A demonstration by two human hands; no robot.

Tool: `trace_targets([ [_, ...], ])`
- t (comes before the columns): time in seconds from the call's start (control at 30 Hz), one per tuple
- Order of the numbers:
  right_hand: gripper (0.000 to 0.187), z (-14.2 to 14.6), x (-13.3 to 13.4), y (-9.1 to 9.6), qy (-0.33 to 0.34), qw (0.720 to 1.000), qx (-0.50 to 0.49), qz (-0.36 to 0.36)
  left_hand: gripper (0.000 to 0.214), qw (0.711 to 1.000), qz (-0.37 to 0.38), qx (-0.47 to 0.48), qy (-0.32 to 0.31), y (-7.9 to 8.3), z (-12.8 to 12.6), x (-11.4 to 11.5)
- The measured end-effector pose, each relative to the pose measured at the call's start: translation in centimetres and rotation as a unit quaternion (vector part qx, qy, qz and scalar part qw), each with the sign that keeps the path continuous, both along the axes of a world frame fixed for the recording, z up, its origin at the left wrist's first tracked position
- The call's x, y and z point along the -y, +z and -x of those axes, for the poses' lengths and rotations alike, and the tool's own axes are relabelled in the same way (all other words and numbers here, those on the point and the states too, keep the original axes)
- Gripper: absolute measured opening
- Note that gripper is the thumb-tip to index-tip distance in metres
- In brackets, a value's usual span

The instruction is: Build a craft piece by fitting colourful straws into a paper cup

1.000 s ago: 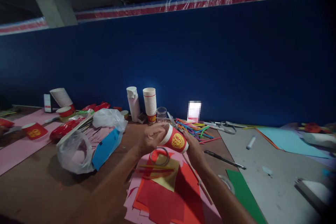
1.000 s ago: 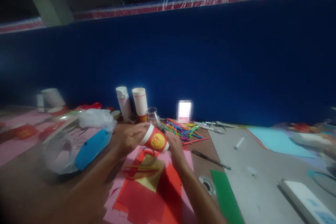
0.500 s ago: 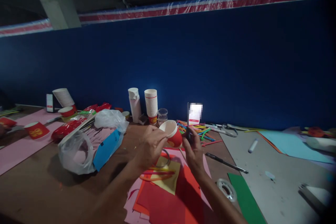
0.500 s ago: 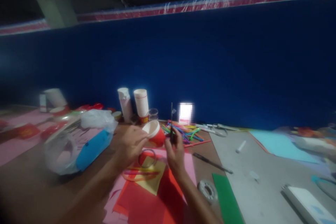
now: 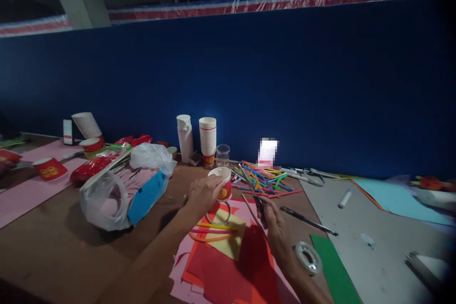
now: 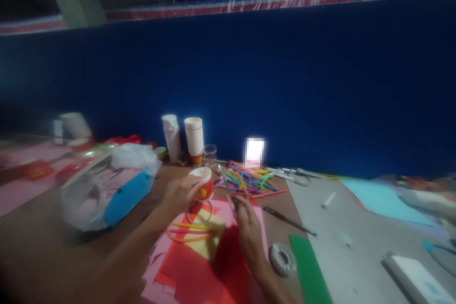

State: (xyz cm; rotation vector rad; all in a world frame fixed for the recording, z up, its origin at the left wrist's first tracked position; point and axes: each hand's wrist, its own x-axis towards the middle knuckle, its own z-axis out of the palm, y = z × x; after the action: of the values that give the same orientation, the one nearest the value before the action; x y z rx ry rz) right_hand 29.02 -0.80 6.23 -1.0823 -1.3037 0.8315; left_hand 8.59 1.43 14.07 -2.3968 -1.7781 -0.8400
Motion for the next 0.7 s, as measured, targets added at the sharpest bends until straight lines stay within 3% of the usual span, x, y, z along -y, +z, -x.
trace_targets([
  [0.13, 0.04, 0.5, 0.5, -1.2, 0.039, 0.998, 0.008, 0.043, 0.034, 1.0, 0.022, -0.008, -0.009, -1.5, -0.7, -0.7],
  [0.37, 0.039, 0.6, 0.2, -1.9, 0.051, 0.996, 0.054, 0.053, 0.03, 0.999, 0.02, -0.029, -0.018, -3.7, -1.3, -1.0],
  [0.7, 0.04, 0.2, 0.2, -2.0, 0.031, 0.995, 0.071, 0.055, 0.028, 0.996, 0.069, 0.029, -0.039, -3.7, -0.5, -2.0],
])
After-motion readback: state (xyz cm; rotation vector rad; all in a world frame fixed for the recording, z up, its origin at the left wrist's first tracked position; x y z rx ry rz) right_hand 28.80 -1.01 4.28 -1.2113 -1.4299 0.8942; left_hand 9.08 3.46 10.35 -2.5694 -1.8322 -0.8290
